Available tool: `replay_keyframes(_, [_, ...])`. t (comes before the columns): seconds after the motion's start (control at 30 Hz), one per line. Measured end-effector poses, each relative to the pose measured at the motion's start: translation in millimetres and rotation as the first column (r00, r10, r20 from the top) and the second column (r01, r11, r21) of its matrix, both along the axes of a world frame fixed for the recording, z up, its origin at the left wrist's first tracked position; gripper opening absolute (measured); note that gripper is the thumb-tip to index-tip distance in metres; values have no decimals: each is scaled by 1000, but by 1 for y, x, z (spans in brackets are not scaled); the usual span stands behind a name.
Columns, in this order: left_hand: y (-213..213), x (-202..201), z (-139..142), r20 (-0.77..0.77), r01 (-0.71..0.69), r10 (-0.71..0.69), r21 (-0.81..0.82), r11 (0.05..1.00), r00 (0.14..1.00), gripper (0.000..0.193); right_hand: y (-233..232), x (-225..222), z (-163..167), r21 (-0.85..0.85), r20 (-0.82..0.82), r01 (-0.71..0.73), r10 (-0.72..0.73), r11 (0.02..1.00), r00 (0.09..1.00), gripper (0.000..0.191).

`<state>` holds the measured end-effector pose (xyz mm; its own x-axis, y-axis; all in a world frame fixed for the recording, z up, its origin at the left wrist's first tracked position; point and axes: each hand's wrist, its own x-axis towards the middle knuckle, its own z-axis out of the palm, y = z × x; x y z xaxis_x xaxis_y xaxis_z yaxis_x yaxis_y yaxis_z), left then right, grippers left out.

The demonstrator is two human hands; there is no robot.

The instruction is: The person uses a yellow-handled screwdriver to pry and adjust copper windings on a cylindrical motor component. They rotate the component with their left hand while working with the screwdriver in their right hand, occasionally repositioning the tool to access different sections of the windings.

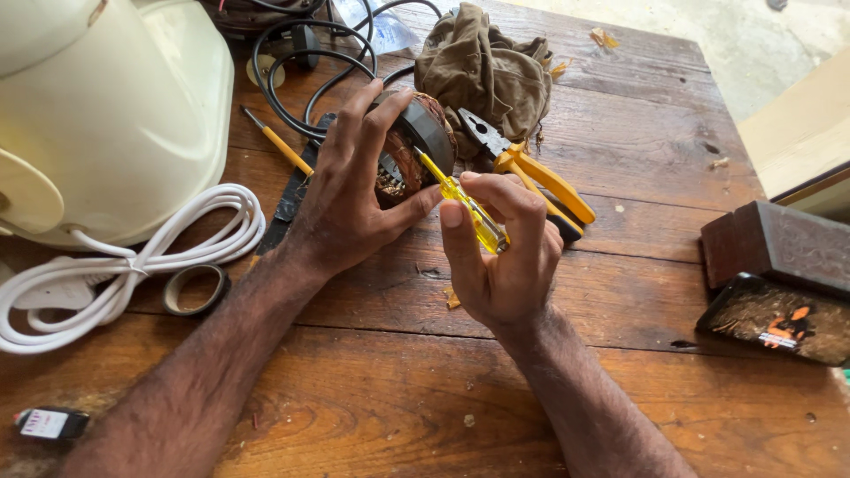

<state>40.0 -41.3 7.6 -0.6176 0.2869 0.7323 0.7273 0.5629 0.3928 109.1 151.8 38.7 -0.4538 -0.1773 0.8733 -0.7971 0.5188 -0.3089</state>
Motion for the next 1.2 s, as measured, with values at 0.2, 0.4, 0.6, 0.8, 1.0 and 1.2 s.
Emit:
replay_keyframes(0.2, [0,-1,0,2,9,-9,-7,1000,1000,96,-1,0,-1,1,-4,5,-5,1000,1000,29])
replay_keyframes(0.4, [-1,0,-1,-7,6,-6,-15,1000,1000,98,-1,0,-3,-4,9,5,-5,1000,1000,28])
replay_keyframes(0.6, [-3,-1,0,-10,6,-7,-11,1000,1000,98,-4,1,-2,-9,13,7,-7,1000,1000,28])
replay_keyframes(0.8, [-3,-1,-1,-12,5,-5,-12,1000,1000,99,-3,1,-4,-6,4,11,-11,1000,1000,28])
replay_keyframes(1.0, [-5,-4,-4,-18,7,-7,-5,1000,1000,100,-6,-7,-4,11,-50,17,-17,1000,999,26])
replay_keyframes(1.2, [-8,-8,-5,-36,-8,9,15,1000,999,97,-14,-4,4,-38,-29,183,-184,982,982,26])
